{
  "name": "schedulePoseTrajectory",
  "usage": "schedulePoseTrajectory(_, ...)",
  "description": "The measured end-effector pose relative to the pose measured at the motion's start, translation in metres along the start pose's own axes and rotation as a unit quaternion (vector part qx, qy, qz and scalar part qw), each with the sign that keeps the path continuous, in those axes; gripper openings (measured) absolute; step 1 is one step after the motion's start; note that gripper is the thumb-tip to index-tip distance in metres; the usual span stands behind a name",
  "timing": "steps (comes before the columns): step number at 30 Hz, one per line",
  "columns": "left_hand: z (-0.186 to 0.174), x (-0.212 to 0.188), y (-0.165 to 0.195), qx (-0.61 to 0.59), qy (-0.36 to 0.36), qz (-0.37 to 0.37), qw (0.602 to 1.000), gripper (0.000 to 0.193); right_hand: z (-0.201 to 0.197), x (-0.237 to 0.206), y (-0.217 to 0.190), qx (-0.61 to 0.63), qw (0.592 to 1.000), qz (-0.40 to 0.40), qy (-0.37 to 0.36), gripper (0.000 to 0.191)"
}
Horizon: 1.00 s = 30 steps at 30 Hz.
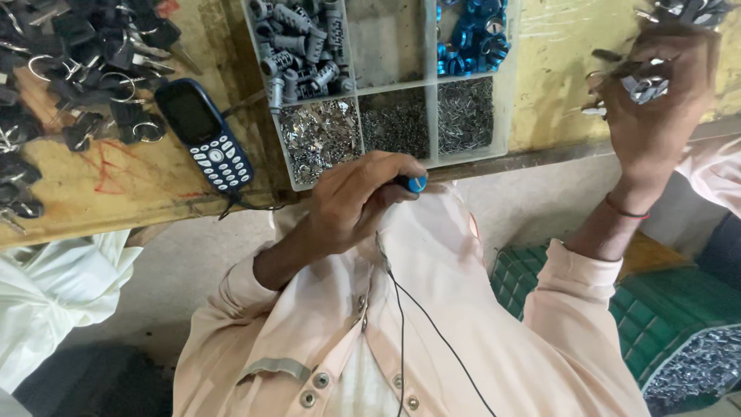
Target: The person sits at a workbench and assembles small hardware parts by hand, picking components from a compartmented plastic box and fitting them together one at a time, occasionally reaching into different compartments for parts.
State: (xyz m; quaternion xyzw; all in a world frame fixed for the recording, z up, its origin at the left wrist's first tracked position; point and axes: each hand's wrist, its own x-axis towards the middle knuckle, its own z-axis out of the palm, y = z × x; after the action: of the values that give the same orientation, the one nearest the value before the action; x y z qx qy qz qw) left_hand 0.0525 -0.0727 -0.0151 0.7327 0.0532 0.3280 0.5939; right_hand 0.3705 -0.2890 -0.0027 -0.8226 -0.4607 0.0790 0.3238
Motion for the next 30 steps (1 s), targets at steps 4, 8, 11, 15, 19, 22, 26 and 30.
schedulePoseTrajectory(4, -0.005, -0.003, 0.004, -0.020, -0.015, -0.038, 0.999, 0.031, 0.017, -0.013, 0.016, 0.265, 0.958, 0.092, 0.055, 0.030)
schedulePoseTrajectory(8, -0.008, -0.005, 0.008, -0.008, -0.003, -0.062, 0.998, 0.032, 0.025, -0.007, 0.018, 0.160, 0.986, 0.013, 0.044, 0.021)
schedulePoseTrajectory(11, -0.007, -0.006, 0.010, 0.001, 0.006, -0.063, 0.998, 0.034, 0.022, 0.009, -0.012, 0.177, 0.977, -0.082, 0.085, 0.017)
schedulePoseTrajectory(15, -0.001, -0.005, 0.009, 0.010, 0.015, -0.051, 0.999, 0.035, 0.029, 0.006, -0.087, 0.503, 0.863, 0.012, 0.038, 0.011)
schedulePoseTrajectory(19, 0.002, -0.006, 0.009, 0.061, 0.006, -0.001, 0.998, 0.039, 0.055, -0.028, -0.148, 0.195, 0.974, -0.050, -0.107, 0.007)
schedulePoseTrajectory(22, 0.000, -0.007, 0.008, 0.077, 0.011, 0.026, 0.997, 0.040, 0.066, -0.034, -0.156, 0.136, 0.981, -0.094, -0.101, 0.021)
schedulePoseTrajectory(26, 0.000, -0.011, 0.005, 0.093, 0.015, 0.049, 0.994, 0.039, 0.070, -0.037, -0.156, 0.127, 0.987, -0.054, -0.085, 0.029)
schedulePoseTrajectory(30, -0.001, -0.012, 0.006, 0.127, 0.026, 0.071, 0.989, 0.039, 0.075, -0.045, -0.157, 0.153, 0.984, -0.031, -0.087, 0.031)
